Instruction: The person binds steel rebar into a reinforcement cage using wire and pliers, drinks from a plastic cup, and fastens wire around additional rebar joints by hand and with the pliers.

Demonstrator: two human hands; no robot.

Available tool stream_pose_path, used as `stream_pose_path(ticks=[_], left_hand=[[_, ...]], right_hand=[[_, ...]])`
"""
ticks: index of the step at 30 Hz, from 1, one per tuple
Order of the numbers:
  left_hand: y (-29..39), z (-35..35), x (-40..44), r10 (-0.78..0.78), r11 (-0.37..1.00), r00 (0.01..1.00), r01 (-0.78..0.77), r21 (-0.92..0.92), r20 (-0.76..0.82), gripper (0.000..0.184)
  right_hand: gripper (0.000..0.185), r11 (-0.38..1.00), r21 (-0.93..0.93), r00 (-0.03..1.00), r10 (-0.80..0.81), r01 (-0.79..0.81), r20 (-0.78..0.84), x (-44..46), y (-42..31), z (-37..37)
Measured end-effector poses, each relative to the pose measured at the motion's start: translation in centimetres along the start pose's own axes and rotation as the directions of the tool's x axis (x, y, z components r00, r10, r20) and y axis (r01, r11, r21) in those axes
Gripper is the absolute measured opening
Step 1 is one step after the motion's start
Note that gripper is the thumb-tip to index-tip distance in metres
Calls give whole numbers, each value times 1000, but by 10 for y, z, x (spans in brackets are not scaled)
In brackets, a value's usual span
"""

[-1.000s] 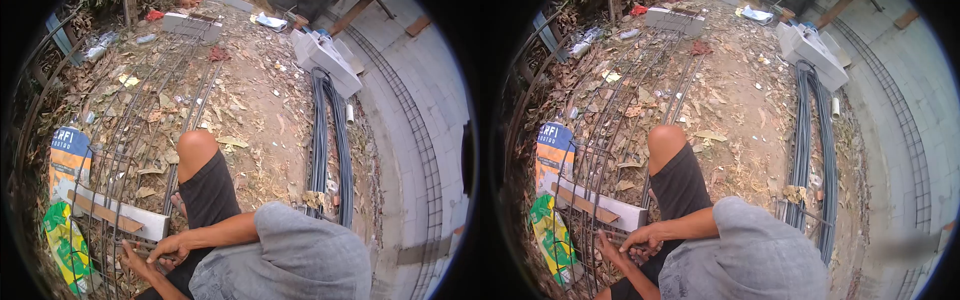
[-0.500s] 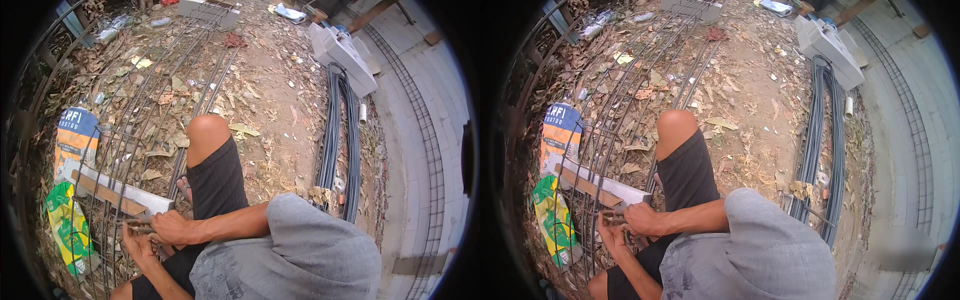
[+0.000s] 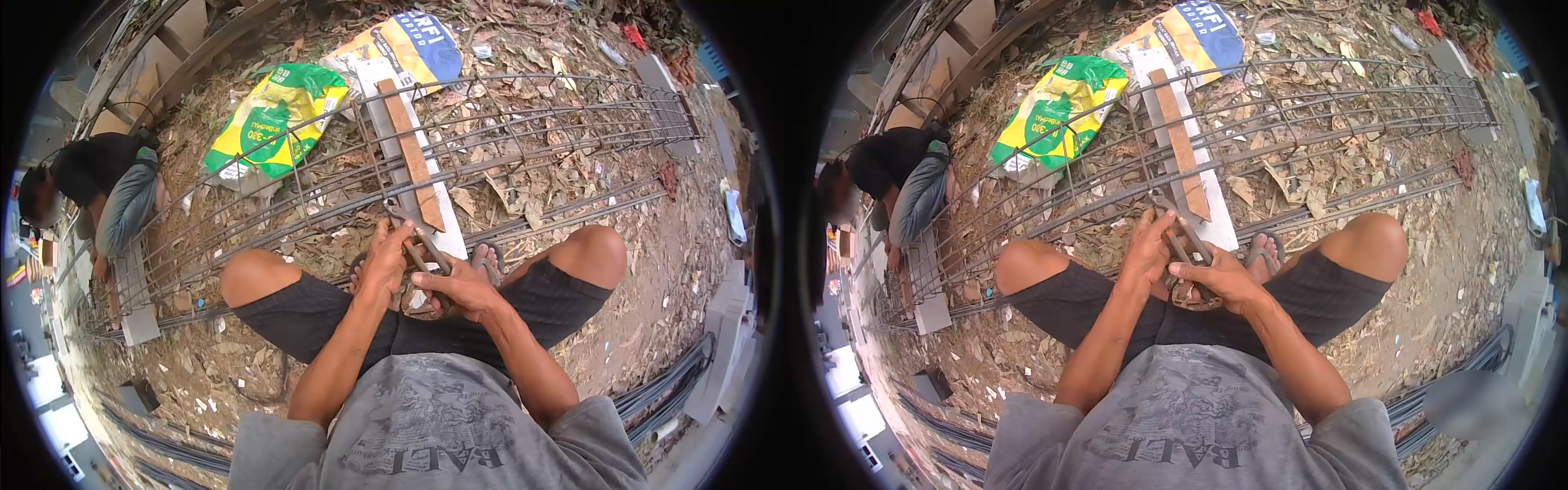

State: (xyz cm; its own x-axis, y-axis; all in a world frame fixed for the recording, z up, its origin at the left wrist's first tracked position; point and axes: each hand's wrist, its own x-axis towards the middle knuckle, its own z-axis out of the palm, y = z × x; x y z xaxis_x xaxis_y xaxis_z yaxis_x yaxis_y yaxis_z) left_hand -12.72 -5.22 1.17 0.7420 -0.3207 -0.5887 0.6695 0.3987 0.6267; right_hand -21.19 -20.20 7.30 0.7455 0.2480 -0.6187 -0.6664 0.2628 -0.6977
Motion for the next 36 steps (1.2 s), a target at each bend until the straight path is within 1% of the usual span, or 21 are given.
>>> stream_pose_path(ticks=[2,4,5,8,9,10,13,14,16,17,18,19,21,24,26,27,28,29,31,33,36], left_hand=[[12,6,-4,8,986,998,2,166,-57,36],[26,7,-5,19,939,991,28,343,-134,37],[25,1,-1,28,930,996,6,369,-88,39],[11,-22,12,50,938,999,-50,343,10,37],[7,-23,14,19,968,999,-29,251,41,36],[1,-25,14,-10,987,997,-2,159,75,36],[-8,-19,10,-38,998,993,44,-49,111,32],[-9,-16,7,-38,993,993,50,-110,111,31],[-4,-16,0,-67,997,994,70,-29,83,37],[-3,-15,-6,-70,997,997,69,22,34,38],[2,-12,-11,-68,995,998,68,75,-13,40],[5,-12,-14,-40,987,999,40,158,-8,41],[7,-13,-19,5,946,1000,-10,323,16,44],[-2,-17,-15,13,943,998,-31,332,57,41],[-7,-17,-11,1,970,997,-19,242,73,38],[-10,-17,-11,-5,980,997,-11,198,80,37],[-11,-16,-9,-19,991,996,7,133,85,35],[-13,-14,-8,-33,997,995,27,68,91,34],[-14,-10,-6,-57,996,991,65,-60,121,32],[-12,-7,-7,-51,998,994,53,-25,93,36],[-3,4,-24,47,987,997,-37,156,-59,42]], right_hand=[[43,947,285,985,117,-149,129,6,6,-5],[43,768,582,956,136,-268,261,17,36,-11],[44,723,623,941,117,-299,316,22,47,-11],[50,949,278,988,154,-147,-4,10,23,6],[55,997,-69,986,25,-36,-166,10,25,5],[53,966,-256,968,-81,17,-239,9,28,6],[50,660,-749,841,-439,63,-316,7,30,7],[49,500,-866,782,-553,34,-288,7,30,7],[50,137,-988,661,-735,-77,-154,6,30,7],[49,478,-878,831,-485,-9,-272,10,30,2],[50,759,-650,947,-185,-34,-265,17,27,-8],[50,925,-349,985,109,-149,-133,23,27,-14],[48,971,-219,994,84,-97,-65,23,35,-13],[46,999,-24,999,28,-27,29,26,43,-10],[46,995,103,996,-9,-1,93,26,46,-10],[46,970,-220,990,-124,106,-66,22,42,-8],[48,832,-533,942,-287,153,-177,15,31,-6],[50,604,-788,856,-466,123,-223,9,23,-4],[54,365,-930,773,-604,50,-195,2,16,2],[51,136,-991,663,-740,-15,-112,2,20,6],[50,314,-948,793,-562,-57,-234,8,24,8]])
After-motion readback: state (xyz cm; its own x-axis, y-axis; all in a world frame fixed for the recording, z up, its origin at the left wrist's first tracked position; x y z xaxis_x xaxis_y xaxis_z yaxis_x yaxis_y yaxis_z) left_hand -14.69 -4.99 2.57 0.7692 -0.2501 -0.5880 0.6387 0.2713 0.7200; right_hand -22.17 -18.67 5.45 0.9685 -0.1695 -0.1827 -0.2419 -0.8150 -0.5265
